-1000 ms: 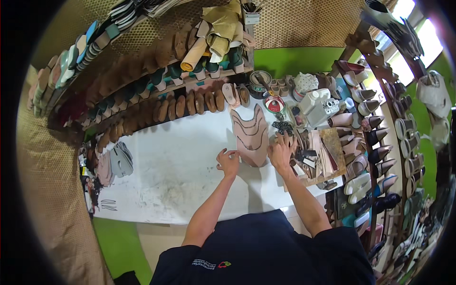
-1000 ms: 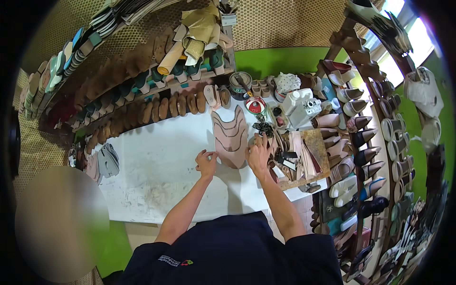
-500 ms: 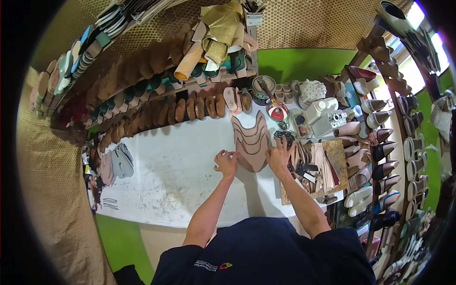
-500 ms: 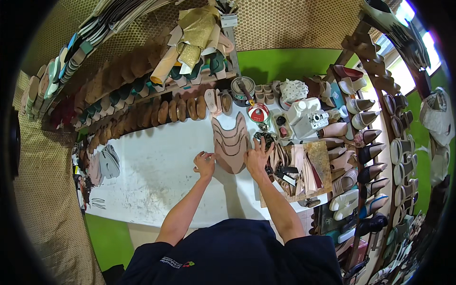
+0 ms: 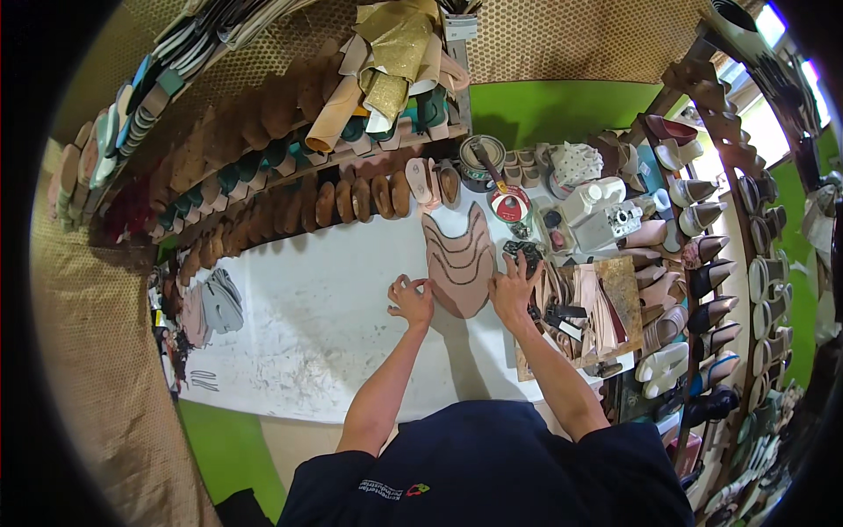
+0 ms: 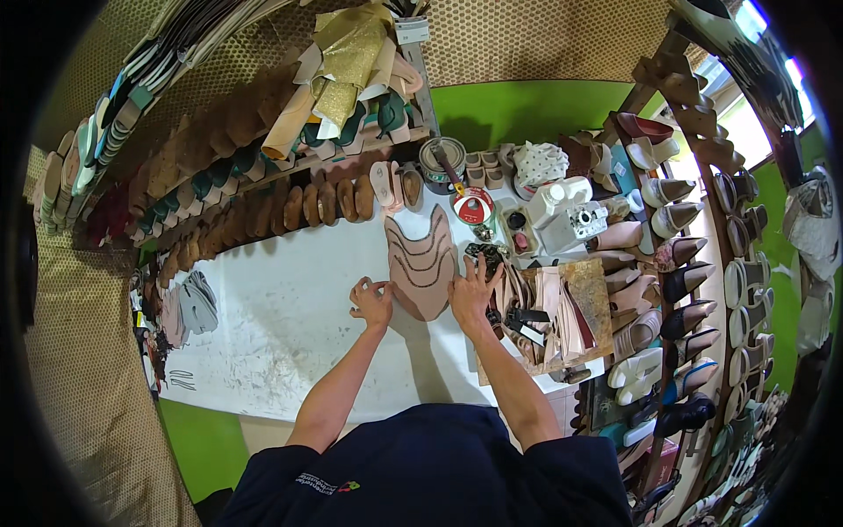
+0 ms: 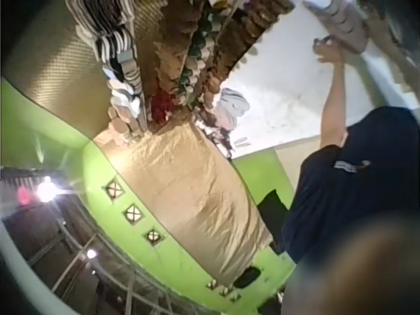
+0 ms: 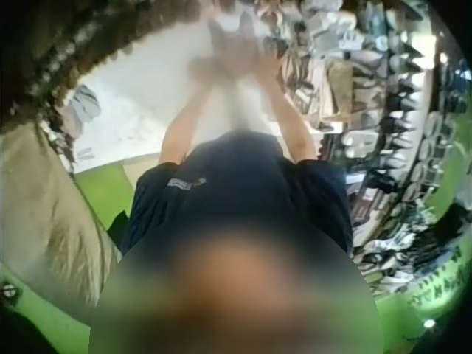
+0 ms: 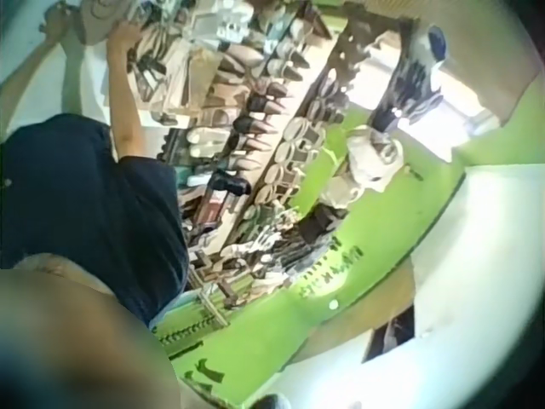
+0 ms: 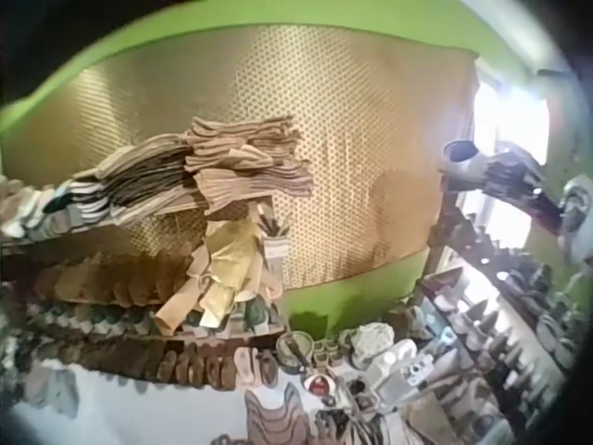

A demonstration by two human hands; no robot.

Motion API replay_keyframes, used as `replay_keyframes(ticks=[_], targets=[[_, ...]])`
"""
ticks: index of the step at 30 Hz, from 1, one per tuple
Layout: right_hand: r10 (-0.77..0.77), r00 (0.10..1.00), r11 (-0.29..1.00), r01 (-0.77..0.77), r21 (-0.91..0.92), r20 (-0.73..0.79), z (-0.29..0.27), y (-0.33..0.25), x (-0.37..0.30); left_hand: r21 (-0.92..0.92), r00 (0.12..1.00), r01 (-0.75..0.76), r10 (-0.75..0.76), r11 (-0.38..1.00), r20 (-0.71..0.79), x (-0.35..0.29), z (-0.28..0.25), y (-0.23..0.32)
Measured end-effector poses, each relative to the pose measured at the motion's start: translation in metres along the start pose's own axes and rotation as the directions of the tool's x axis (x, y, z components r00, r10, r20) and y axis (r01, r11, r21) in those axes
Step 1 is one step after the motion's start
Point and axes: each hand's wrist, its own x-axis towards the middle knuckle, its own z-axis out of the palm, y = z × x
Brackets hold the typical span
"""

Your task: Assembling and organizing leather shoe upper components on a workbench.

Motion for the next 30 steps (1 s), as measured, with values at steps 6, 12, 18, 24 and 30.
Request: replay_keyframes(ticks=[6,12,18,24,30], targets=[[-0.014,1.0,0.998,0.014,-0.056,0.004,0.002,0.0,0.001,0.044,1.0,-0.012,0.012,0.999,0.004,0.001,0.001,0.001],[0.007,0.999,0.996,-0.004,-0.091,0.037,0.003,0.003,0.003,0.067,0.999,-0.048,0.049,0.997,-0.014,-0.001,0.002,0.001],[-0.03,0.999,0.994,0.026,-0.103,-0.04,0.001,0.0,0.001,0.106,0.971,-0.172,0.187,0.979,-0.152,-0.01,-0.002,-0.004],[-0.18,0.981,0.972,0.19,-0.138,0.078,0.005,-0.012,-0.019,0.347,0.809,-0.583,0.562,0.735,0.17,-0.03,-0.013,-0.009],[-0.168,0.967,0.963,0.203,-0.179,0.19,0.012,-0.019,-0.027,0.323,0.801,-0.594,0.503,0.737,0.325,-0.027,-0.006,-0.011]])
